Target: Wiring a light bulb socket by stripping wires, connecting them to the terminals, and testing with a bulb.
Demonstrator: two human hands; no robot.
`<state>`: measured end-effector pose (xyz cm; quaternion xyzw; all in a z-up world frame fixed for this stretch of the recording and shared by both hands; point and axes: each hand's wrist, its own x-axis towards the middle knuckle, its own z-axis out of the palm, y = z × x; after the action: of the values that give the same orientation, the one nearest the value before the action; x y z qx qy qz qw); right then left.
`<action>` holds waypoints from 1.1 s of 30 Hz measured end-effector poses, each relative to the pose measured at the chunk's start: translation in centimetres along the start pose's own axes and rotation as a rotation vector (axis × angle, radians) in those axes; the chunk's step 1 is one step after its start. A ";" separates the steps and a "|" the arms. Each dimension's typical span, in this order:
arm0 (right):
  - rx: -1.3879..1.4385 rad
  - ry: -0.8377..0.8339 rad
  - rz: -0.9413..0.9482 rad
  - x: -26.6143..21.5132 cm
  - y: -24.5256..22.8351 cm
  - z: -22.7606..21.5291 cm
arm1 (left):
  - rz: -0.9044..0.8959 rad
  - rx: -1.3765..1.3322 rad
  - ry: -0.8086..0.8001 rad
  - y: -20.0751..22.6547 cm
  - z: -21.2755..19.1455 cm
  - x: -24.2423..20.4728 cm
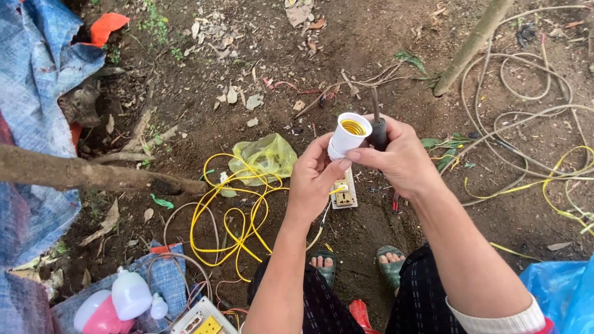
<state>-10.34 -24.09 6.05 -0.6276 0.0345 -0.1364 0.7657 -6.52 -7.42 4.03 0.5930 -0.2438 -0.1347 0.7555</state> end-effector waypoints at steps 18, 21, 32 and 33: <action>-0.154 -0.027 -0.029 0.1 -0.1 -0.4 | -0.094 -0.005 -0.103 -1.5 -2.4 -0.2; -0.151 -0.051 -0.034 -0.1 -0.5 -0.2 | -0.139 -0.105 -0.121 -1.7 -2.4 -0.1; -0.242 -0.028 -0.101 0.3 0.8 -0.4 | 0.110 0.437 0.197 -1.0 -0.2 -0.4; -0.226 -0.017 -0.091 0.3 0.8 -0.4 | 0.131 0.461 0.223 -1.1 -0.1 -0.4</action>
<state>-10.02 -24.39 5.24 -0.7121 0.0149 -0.1607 0.6833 -6.73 -7.45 2.91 0.7436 -0.2212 0.0396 0.6297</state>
